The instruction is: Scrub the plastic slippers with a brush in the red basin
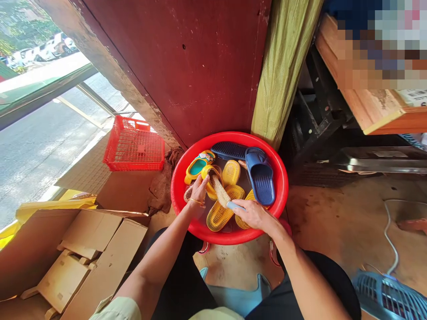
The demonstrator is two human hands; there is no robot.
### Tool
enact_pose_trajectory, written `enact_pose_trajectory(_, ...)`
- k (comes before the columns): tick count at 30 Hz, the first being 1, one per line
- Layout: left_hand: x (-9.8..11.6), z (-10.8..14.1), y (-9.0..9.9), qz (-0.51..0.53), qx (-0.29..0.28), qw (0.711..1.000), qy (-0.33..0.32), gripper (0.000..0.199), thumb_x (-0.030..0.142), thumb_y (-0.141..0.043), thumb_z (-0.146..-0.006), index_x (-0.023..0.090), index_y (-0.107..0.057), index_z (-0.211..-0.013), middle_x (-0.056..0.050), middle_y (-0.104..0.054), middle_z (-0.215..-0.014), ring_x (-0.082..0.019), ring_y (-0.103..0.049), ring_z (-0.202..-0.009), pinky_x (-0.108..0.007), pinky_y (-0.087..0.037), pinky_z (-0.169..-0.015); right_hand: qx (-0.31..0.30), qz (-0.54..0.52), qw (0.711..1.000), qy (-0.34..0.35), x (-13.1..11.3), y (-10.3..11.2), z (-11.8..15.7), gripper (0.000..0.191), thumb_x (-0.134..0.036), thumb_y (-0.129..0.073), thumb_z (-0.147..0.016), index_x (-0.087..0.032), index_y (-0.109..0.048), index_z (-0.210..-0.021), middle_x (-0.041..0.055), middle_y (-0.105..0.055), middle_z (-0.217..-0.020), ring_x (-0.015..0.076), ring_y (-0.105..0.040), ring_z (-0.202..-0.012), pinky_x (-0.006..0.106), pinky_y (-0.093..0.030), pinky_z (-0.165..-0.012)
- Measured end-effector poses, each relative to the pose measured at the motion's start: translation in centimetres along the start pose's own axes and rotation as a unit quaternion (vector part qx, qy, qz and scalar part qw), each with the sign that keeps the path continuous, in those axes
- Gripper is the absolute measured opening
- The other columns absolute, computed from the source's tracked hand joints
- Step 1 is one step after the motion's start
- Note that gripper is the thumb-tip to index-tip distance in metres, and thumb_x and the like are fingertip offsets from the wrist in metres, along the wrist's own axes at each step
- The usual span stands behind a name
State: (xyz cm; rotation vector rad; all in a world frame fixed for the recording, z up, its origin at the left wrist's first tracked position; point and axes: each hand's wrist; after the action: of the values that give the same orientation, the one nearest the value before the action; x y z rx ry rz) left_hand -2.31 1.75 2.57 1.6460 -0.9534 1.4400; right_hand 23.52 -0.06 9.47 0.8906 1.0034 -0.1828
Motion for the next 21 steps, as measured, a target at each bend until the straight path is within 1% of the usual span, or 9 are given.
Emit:
enact_pose_trajectory(1, 0.2, 0.3, -0.1, -0.026, -0.023, 0.999, -0.027, 0.039, 0.051, -0.070, -0.084, 0.020, -0.068, -0.107, -0.008, -0.069, -0.099, -0.026, -0.061, -0.105, -0.040, -0.047, -0.097, -0.015, 0.018, 1.000, -0.005, -0.1, 0.6, 0.2, 0.041, -0.040, -0.047, -0.096, -0.026, -0.070, -0.126, 0.0012, -0.075, -0.082, 0.0167, -0.067, -0.072, 0.025, -0.048, -0.065)
enact_pose_trajectory(3, 0.6, 1.2, -0.4, -0.104, -0.107, 0.985, -0.091, 0.041, 0.048, -0.068, -0.086, 0.020, -0.066, -0.117, -0.009, -0.070, -0.105, -0.027, -0.062, -0.107, -0.041, -0.047, -0.099, -0.038, 0.044, 0.998, -0.009, -0.1, 1.3, 0.4, 0.038, -0.042, -0.046, -0.097, -0.029, -0.072, -0.123, 0.0005, -0.075, -0.084, 0.0169, -0.067, -0.074, 0.025, -0.045, -0.065)
enact_pose_trajectory(5, 0.7, 2.0, -0.7, -0.182, -0.204, 0.951, -0.144, 0.046, 0.046, -0.067, -0.087, 0.020, -0.062, -0.125, -0.012, -0.069, -0.117, -0.028, -0.062, -0.112, -0.043, -0.046, -0.102, -0.053, 0.047, 0.997, -0.008, 0.0, 1.1, 0.2, 0.036, -0.042, -0.047, -0.097, -0.028, -0.075, -0.116, 0.0016, -0.076, -0.087, 0.0172, -0.066, -0.077, 0.024, -0.043, -0.065)
enact_pose_trajectory(7, 0.6, 2.5, -1.0, -0.224, -0.251, 0.927, -0.163, 0.048, 0.045, -0.065, -0.089, 0.019, -0.059, -0.128, -0.013, -0.067, -0.124, -0.028, -0.061, -0.116, -0.044, -0.046, -0.104, -0.049, 0.011, 0.999, -0.008, 0.2, 0.3, -0.1, 0.038, -0.042, -0.047, -0.097, -0.024, -0.076, -0.113, 0.0028, -0.074, -0.082, 0.0166, -0.064, -0.074, 0.023, -0.042, -0.063)
enact_pose_trajectory(9, 0.3, 2.4, -1.2, -0.235, -0.236, 0.932, -0.144, 0.046, 0.045, -0.061, -0.091, 0.019, -0.059, -0.129, -0.012, -0.068, -0.121, -0.027, -0.062, -0.112, -0.042, -0.047, -0.101, -0.032, -0.064, 0.997, -0.018, 0.6, -0.7, -0.4, 0.042, -0.044, -0.045, -0.097, -0.021, -0.073, -0.118, 0.0013, -0.067, -0.068, 0.0147, -0.059, -0.063, 0.023, -0.041, -0.058)
enact_pose_trajectory(11, 0.2, 1.8, -1.3, -0.214, -0.194, 0.951, -0.107, 0.046, 0.045, -0.059, -0.092, 0.020, -0.057, -0.131, -0.010, -0.070, -0.114, -0.024, -0.065, -0.104, -0.039, -0.050, -0.096, -0.010, -0.144, 0.989, -0.045, 0.8, -1.5, -0.5, 0.048, -0.047, -0.047, -0.095, -0.018, -0.069, -0.126, -0.0023, -0.057, -0.058, 0.0119, -0.050, -0.050, 0.023, -0.038, -0.049)
enact_pose_trajectory(14, 0.2, 0.7, -0.9, -0.149, -0.129, 0.978, -0.073, 0.046, 0.047, -0.060, -0.092, 0.020, -0.058, -0.129, -0.008, -0.070, -0.110, -0.022, -0.064, -0.099, -0.036, -0.051, -0.091, 0.018, -0.232, 0.970, -0.078, 1.1, -2.3, -0.6, 0.055, -0.051, -0.054, -0.089, -0.016, -0.066, -0.131, -0.0049, -0.052, -0.058, 0.0082, -0.038, -0.040, 0.022, -0.031, -0.040)
enact_pose_trajectory(18, 0.2, -0.8, -0.1, -0.080, -0.074, 0.992, -0.056, 0.044, 0.050, -0.058, -0.093, 0.018, -0.062, -0.123, -0.009, -0.069, -0.114, -0.023, -0.063, -0.107, -0.036, -0.049, -0.097, 0.036, -0.286, 0.954, -0.082, 1.5, -2.8, -0.5, 0.063, -0.055, -0.059, -0.084, -0.015, -0.064, -0.133, -0.0051, -0.054, -0.060, 0.0059, -0.034, -0.036, 0.021, -0.025, -0.035)
enact_pose_trajectory(21, -0.1, -1.1, 0.2, -0.072, -0.047, 0.995, -0.047, 0.046, 0.052, -0.056, -0.094, 0.019, -0.061, -0.125, -0.009, -0.069, -0.115, -0.024, -0.062, -0.110, -0.038, -0.049, -0.098, 0.031, -0.277, 0.957, -0.081, 1.9, -2.3, -0.4, 0.065, -0.056, -0.058, -0.085, -0.015, -0.063, -0.134, -0.0052, -0.056, -0.060, 0.0058, -0.034, -0.035, 0.020, -0.026, -0.033)
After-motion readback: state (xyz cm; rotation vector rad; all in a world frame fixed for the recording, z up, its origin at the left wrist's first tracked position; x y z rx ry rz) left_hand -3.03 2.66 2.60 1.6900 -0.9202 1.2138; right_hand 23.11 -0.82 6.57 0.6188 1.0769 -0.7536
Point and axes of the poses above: each hand's wrist, its own z-axis away from the middle knuckle, its own y-axis out of the back of the hand, x = y × z
